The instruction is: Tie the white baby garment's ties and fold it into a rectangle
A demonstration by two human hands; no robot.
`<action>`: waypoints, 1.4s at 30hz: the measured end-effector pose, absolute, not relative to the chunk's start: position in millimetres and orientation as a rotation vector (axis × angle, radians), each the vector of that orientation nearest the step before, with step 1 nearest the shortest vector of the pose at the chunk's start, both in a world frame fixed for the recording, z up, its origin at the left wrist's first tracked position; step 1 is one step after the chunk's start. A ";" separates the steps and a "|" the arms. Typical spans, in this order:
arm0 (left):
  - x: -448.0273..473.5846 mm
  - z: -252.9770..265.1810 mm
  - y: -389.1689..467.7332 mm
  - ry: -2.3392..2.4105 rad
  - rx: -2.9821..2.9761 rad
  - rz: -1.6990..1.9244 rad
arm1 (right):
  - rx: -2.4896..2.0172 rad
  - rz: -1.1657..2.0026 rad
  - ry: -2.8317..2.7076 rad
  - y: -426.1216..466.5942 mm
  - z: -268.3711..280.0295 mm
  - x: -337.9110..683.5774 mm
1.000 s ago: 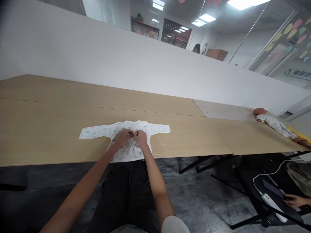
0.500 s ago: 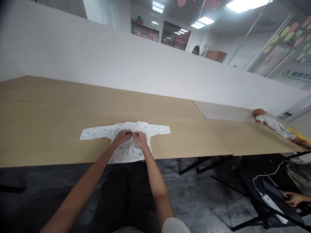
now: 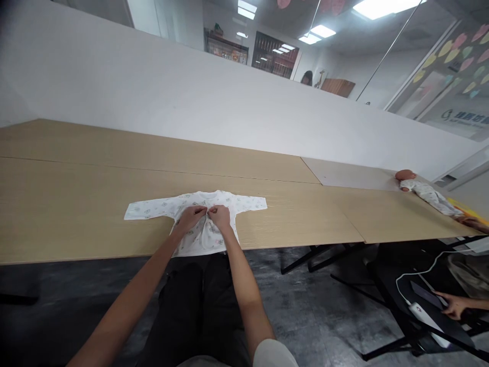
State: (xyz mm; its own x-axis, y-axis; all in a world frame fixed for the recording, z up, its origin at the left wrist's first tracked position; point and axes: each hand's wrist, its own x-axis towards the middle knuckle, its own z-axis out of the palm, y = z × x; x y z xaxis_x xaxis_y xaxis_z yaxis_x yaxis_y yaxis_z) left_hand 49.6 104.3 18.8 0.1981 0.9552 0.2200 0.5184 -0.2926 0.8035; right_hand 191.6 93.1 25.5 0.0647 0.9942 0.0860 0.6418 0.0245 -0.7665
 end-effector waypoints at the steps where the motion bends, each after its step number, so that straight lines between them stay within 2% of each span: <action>1: 50.8 17.1 104.1 1.398 1.895 0.984 | -1.709 0.661 -1.641 92.2 24.6 190.0; 7: 55.4 9.7 106.0 1.595 1.864 1.007 | -1.781 0.567 -1.654 86.8 22.1 185.8; 16: 54.6 8.6 105.1 1.642 1.851 1.029 | -1.766 0.369 -1.778 86.1 16.3 183.4; 31: 53.7 16.5 94.6 1.520 1.690 1.174 | -1.788 0.275 -1.934 83.9 14.1 181.6; 42: 52.0 7.4 108.6 1.392 1.464 1.262 | -1.755 0.338 -1.865 85.5 16.7 183.8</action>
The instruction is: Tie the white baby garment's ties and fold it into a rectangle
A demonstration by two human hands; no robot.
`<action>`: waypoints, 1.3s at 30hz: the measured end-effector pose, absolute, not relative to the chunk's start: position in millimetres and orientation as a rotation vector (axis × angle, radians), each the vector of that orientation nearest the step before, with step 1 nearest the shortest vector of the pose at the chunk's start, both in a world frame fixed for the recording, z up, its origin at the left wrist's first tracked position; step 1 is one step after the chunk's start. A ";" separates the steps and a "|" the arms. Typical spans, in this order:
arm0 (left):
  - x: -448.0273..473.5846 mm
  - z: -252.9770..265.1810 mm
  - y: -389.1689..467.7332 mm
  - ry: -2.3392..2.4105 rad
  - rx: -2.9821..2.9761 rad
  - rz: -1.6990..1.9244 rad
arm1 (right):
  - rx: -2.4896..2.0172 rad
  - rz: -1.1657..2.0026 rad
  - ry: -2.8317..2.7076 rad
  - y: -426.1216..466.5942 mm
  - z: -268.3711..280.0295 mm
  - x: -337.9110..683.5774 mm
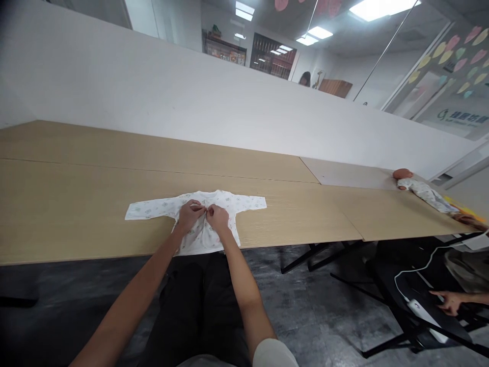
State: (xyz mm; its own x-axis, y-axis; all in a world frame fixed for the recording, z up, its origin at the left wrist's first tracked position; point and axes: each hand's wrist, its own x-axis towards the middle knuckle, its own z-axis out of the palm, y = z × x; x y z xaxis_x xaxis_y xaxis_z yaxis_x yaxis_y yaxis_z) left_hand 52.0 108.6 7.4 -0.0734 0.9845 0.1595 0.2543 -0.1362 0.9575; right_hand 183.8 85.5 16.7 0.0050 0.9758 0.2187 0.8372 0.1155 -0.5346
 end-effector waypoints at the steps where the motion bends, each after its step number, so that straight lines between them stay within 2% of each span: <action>1: 51.0 7.5 109.3 1.381 1.448 1.257 | -1.742 0.351 -1.847 85.6 16.4 184.5; 10: 50.1 12.9 108.9 1.468 1.813 1.114 | -1.768 0.473 -1.793 89.1 24.7 184.5; 20: 55.0 11.9 106.5 1.638 2.146 0.873 | -1.834 0.758 -1.758 103.1 42.3 192.7; 27: 54.7 17.0 96.1 1.780 2.229 0.807 | -1.956 0.520 -1.886 90.6 43.2 183.8; 31: 46.3 19.3 79.6 1.763 2.232 0.721 | -1.823 0.353 -1.957 62.1 36.6 190.5; 39: 39.7 14.5 54.8 1.722 2.398 0.641 | -1.713 0.252 -2.139 29.4 21.6 200.4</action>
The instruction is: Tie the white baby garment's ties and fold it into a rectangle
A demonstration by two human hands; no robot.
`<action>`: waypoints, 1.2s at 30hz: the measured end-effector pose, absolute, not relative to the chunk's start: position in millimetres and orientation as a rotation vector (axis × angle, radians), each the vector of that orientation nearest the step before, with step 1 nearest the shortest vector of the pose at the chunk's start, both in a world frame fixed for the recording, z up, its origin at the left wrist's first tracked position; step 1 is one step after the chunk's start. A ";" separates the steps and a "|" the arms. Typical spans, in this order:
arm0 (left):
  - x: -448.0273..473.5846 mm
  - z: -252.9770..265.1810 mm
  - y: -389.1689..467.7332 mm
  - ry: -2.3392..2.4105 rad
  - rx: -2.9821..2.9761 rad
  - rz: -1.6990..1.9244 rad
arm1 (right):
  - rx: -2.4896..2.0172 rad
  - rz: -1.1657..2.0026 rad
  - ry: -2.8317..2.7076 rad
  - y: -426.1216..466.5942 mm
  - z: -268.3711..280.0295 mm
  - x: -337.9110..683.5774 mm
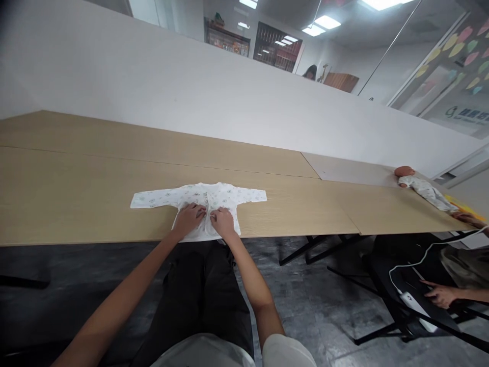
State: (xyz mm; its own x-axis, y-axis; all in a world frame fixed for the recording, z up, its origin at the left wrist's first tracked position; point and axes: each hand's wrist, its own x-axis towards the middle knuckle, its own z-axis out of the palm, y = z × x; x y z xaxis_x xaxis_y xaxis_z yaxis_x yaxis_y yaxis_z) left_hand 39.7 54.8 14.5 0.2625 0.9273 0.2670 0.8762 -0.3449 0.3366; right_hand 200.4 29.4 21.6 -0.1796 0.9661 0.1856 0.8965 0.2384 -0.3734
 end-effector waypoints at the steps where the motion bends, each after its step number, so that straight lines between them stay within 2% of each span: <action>1: 39.2 14.7 53.5 1.717 2.411 0.641 | -1.715 0.245 -2.141 29.2 21.9 200.2; 11: 50.8 19.6 52.9 1.677 2.380 0.554 | -1.767 0.305 -2.090 25.9 30.9 194.3; 36: 48.2 20.9 66.7 1.528 2.019 0.671 | -1.766 0.495 -1.851 40.5 27.3 199.9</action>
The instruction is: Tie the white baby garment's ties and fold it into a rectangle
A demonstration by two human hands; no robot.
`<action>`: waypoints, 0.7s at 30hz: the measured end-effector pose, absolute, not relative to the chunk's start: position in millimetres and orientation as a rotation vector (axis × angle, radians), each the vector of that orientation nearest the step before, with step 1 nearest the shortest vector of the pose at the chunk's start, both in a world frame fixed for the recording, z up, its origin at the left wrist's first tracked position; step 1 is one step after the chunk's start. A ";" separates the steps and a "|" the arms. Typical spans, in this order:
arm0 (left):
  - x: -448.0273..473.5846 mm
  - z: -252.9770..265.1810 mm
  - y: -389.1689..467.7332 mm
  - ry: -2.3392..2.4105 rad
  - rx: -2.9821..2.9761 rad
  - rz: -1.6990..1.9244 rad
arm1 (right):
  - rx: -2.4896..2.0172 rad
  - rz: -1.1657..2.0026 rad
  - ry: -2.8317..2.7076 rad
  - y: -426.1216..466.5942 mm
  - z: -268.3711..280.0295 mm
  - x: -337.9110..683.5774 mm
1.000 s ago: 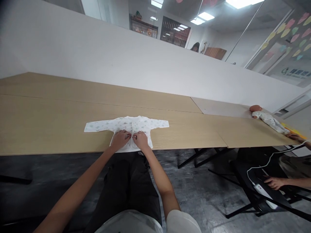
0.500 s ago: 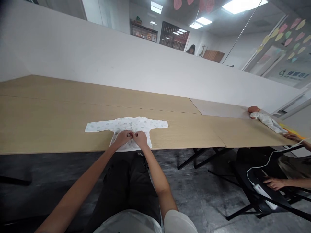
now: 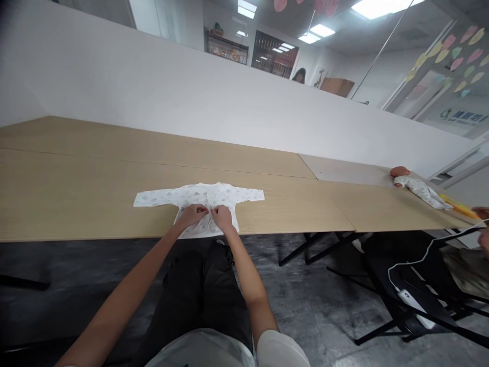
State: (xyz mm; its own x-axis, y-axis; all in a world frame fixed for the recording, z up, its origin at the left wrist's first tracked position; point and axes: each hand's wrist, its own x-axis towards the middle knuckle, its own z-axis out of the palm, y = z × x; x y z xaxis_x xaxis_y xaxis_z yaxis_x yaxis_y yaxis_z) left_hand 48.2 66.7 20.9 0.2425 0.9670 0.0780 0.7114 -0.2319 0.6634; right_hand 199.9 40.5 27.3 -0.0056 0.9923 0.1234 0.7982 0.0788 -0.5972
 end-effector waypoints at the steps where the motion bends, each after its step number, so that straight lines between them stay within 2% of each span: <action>1: 46.9 21.9 67.3 1.509 1.992 0.678 | -1.750 0.498 -1.856 40.3 27.1 199.2; 16: 48.9 24.7 66.8 1.450 1.864 0.777 | -1.596 0.610 -1.770 38.1 23.8 198.0; 21: 47.5 27.1 63.8 1.403 1.869 0.780 | -1.532 0.800 -1.702 43.1 22.6 204.2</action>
State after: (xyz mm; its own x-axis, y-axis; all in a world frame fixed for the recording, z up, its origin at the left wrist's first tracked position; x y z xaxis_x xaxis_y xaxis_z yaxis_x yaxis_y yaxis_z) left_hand 47.5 63.8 27.1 0.2449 0.9670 0.0704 0.5697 -0.2023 0.7966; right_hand 204.2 43.1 22.6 -0.0546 0.9940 0.0945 0.5611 0.1088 -0.8206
